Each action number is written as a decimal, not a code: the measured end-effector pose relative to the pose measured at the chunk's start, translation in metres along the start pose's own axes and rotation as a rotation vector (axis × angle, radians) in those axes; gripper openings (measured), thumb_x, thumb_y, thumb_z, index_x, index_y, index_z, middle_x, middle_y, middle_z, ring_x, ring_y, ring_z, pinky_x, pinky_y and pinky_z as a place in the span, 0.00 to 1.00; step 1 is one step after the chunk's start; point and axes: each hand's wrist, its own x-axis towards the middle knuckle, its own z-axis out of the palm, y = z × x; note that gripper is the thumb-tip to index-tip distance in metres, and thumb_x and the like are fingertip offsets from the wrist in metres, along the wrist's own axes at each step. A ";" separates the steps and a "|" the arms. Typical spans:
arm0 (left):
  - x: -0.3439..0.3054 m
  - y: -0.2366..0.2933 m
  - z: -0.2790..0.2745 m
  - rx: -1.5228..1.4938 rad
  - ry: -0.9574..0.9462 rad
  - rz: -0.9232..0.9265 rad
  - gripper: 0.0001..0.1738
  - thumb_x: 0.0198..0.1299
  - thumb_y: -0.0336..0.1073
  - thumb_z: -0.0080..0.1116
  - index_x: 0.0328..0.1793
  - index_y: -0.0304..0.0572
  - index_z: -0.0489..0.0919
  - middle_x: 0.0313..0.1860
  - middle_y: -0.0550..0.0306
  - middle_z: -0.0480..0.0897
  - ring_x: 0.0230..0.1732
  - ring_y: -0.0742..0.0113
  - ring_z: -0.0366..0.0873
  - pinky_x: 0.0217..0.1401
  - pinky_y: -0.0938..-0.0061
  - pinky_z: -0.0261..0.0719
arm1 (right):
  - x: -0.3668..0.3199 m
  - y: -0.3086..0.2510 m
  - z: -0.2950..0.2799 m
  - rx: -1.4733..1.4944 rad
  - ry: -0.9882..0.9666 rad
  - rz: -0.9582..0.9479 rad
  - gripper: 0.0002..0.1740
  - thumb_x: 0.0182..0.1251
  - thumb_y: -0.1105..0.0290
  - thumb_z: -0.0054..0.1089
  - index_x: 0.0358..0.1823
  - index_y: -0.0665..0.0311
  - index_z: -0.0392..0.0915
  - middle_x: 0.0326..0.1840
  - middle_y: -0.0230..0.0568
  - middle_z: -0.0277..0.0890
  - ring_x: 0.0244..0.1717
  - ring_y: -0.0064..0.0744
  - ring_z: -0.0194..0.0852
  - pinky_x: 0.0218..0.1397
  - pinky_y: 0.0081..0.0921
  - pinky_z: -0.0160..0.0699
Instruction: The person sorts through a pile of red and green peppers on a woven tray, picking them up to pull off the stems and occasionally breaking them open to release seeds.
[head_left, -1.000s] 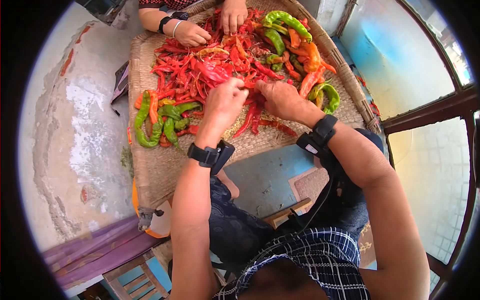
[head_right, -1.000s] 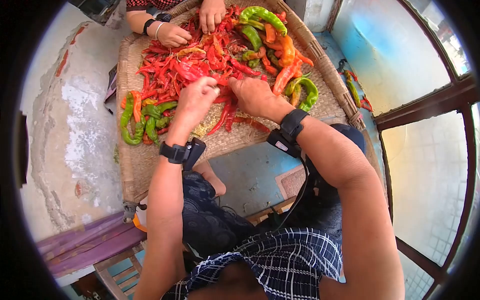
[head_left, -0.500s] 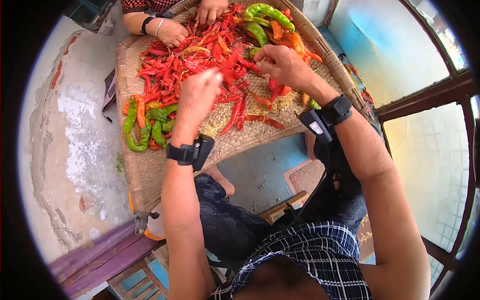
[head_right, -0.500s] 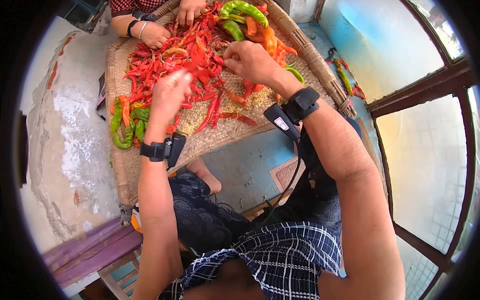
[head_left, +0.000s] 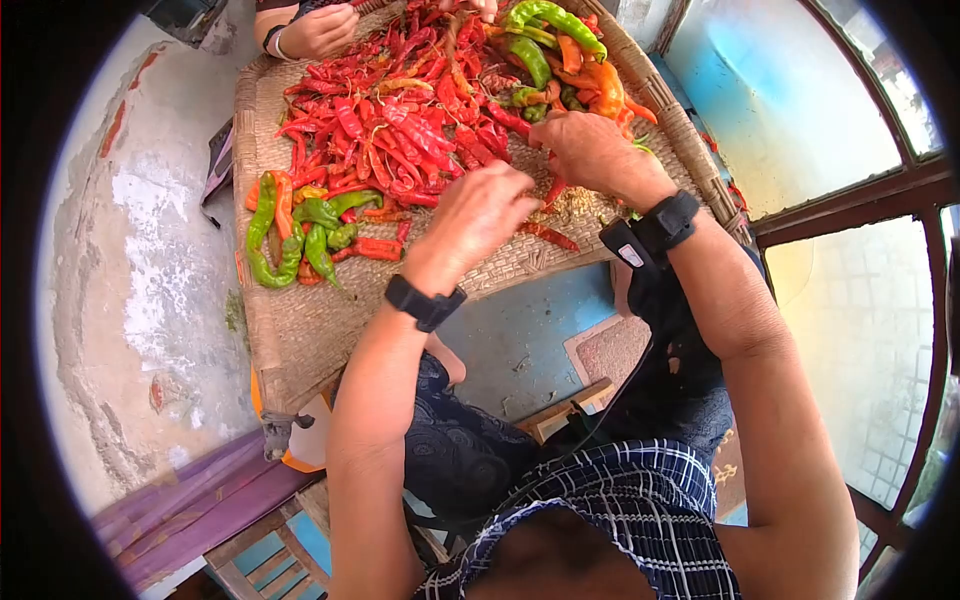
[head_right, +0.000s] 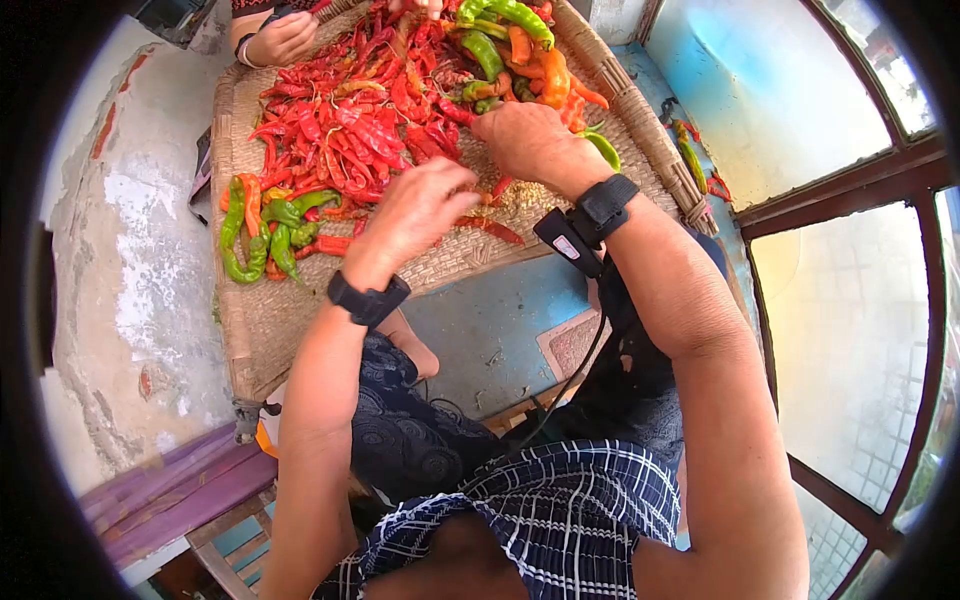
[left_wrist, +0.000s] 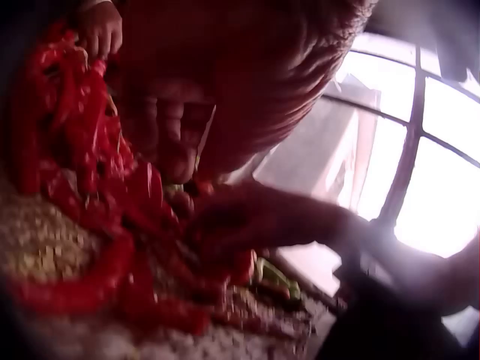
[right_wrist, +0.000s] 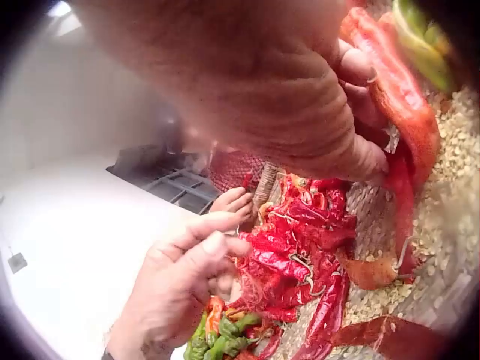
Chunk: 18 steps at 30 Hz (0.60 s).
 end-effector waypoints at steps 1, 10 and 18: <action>-0.001 0.001 0.008 -0.011 -0.042 -0.005 0.11 0.55 0.32 0.58 0.44 0.39 0.80 0.39 0.49 0.78 0.42 0.48 0.78 0.45 0.61 0.76 | -0.001 0.000 0.000 0.059 0.073 -0.089 0.09 0.49 0.75 0.59 0.35 0.61 0.77 0.40 0.47 0.77 0.43 0.50 0.77 0.45 0.43 0.75; 0.003 -0.008 0.001 0.019 0.025 -0.015 0.06 0.54 0.28 0.57 0.38 0.37 0.78 0.35 0.50 0.78 0.38 0.54 0.78 0.40 0.65 0.76 | -0.016 -0.007 0.005 -0.123 0.000 -0.191 0.04 0.47 0.74 0.61 0.27 0.60 0.80 0.50 0.38 0.70 0.53 0.44 0.68 0.40 0.46 0.75; 0.006 -0.020 -0.063 0.199 0.719 -0.249 0.20 0.58 0.34 0.60 0.56 0.40 0.76 0.46 0.50 0.81 0.34 0.69 0.79 0.43 0.71 0.77 | -0.008 0.011 -0.004 0.221 0.188 -0.229 0.09 0.50 0.68 0.66 0.34 0.61 0.83 0.42 0.42 0.76 0.46 0.45 0.75 0.44 0.40 0.78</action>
